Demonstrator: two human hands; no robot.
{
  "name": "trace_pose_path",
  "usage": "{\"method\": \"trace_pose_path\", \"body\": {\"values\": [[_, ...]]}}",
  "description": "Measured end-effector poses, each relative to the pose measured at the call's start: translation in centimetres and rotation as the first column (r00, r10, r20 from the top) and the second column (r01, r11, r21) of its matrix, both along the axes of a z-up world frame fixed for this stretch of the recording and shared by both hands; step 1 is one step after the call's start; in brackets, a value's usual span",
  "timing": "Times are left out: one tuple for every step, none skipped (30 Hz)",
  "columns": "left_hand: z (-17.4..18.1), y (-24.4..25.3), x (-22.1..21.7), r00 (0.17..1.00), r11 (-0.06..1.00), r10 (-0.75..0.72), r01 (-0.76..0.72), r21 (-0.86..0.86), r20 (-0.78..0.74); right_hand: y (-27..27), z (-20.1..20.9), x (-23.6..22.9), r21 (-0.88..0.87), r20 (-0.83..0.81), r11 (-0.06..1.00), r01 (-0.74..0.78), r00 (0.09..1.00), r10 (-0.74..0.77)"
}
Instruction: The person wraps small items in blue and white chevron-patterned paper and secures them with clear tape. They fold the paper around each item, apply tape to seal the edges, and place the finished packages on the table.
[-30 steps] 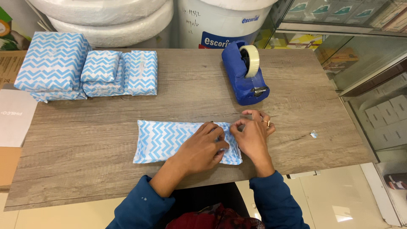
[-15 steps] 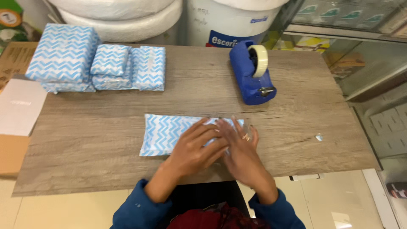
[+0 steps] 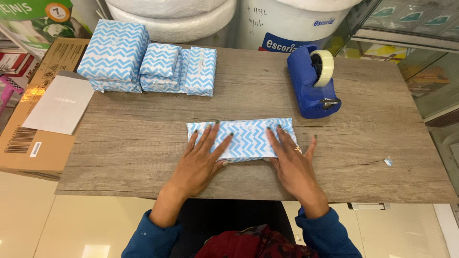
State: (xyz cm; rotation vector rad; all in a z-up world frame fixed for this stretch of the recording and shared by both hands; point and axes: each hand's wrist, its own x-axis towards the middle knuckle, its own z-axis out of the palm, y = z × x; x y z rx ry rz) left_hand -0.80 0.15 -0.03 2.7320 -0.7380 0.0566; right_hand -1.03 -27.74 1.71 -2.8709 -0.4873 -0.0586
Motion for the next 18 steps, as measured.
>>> {"method": "trace_pose_path", "body": {"values": [[0.2,0.0,-0.2,1.000,1.000,0.001,-0.001,-0.001,-0.001,-0.4,-0.5,0.0,-0.001,-0.001,1.000,-0.001,1.000,0.001],[0.3,-0.1,-0.4,0.997,0.998,0.061,-0.060,0.028,-0.053,-0.9,-0.9,0.1,-0.070,-0.010,0.997,0.023,1.000,-0.023],[0.5,-0.2,-0.6,0.987,0.991,0.123,-0.117,0.059,-0.104,-1.5,-1.4,0.2,-0.139,-0.017,0.989,0.045,0.999,-0.048],[0.4,-0.2,-0.6,0.987,0.991,0.123,-0.118,0.058,-0.102,-1.8,-1.6,0.3,-0.140,-0.016,0.989,0.045,0.999,-0.048],[0.3,-0.2,-0.6,0.985,0.986,0.151,-0.143,0.090,-0.088,-2.1,-1.8,0.3,-0.182,-0.037,0.981,0.068,0.996,-0.076],[0.2,-0.3,-0.6,0.982,0.978,0.176,-0.167,0.122,-0.072,-2.5,-2.0,0.4,-0.224,-0.057,0.970,0.090,0.993,-0.106],[0.0,-0.4,-0.7,0.982,0.979,0.175,-0.166,0.121,-0.071,-2.6,-2.0,0.2,-0.224,-0.056,0.970,0.092,0.993,-0.107],[-0.2,-0.5,-0.6,0.974,0.961,0.227,-0.220,0.167,-0.020,-2.7,-2.0,0.0,-0.240,-0.060,0.965,0.103,0.991,-0.121],[-0.3,-0.6,-0.6,0.961,0.938,0.275,-0.276,0.209,0.034,-2.8,-1.9,-0.2,-0.256,-0.065,0.960,0.114,0.989,-0.135],[-0.5,-0.4,-0.6,0.962,0.940,0.269,-0.271,0.207,0.040,-2.8,-1.8,-0.3,-0.257,-0.058,0.959,0.123,0.988,-0.142],[-0.7,-0.3,-0.6,0.954,0.921,0.285,-0.299,0.251,0.090,-2.9,-1.6,-0.5,-0.270,-0.057,0.954,0.129,0.987,-0.150],[-0.9,-0.3,-0.5,0.945,0.900,0.295,-0.325,0.291,0.141,-3.1,-1.5,-0.7,-0.285,-0.055,0.948,0.140,0.985,-0.162],[-0.3,-0.3,-0.6,0.947,0.904,0.286,-0.317,0.286,0.146,-3.9,-1.4,-0.7,-0.287,-0.048,0.946,0.152,0.984,-0.172],[0.4,-0.3,-0.5,0.949,0.899,0.283,-0.314,0.306,0.141,-4.6,-1.2,-0.6,-0.234,-0.055,0.962,0.138,0.986,-0.155],[1.0,-0.3,-0.5,0.950,0.893,0.281,-0.310,0.326,0.136,-5.4,-1.1,-0.5,-0.180,-0.059,0.976,0.125,0.989,-0.137],[2.7,-1.2,-0.1,0.952,0.898,0.270,-0.303,0.320,0.145,-6.5,0.0,0.0,-0.181,-0.048,0.974,0.138,0.988,-0.149],[4.4,-2.1,0.3,0.948,0.906,0.236,-0.294,0.304,0.214,-7.6,1.1,0.5,-0.042,0.073,0.978,0.203,0.977,-0.200],[5.9,-2.9,0.5,0.938,0.915,0.203,-0.285,0.287,0.282,-8.7,2.1,0.9,0.103,0.187,0.964,0.246,0.947,-0.261]]}}
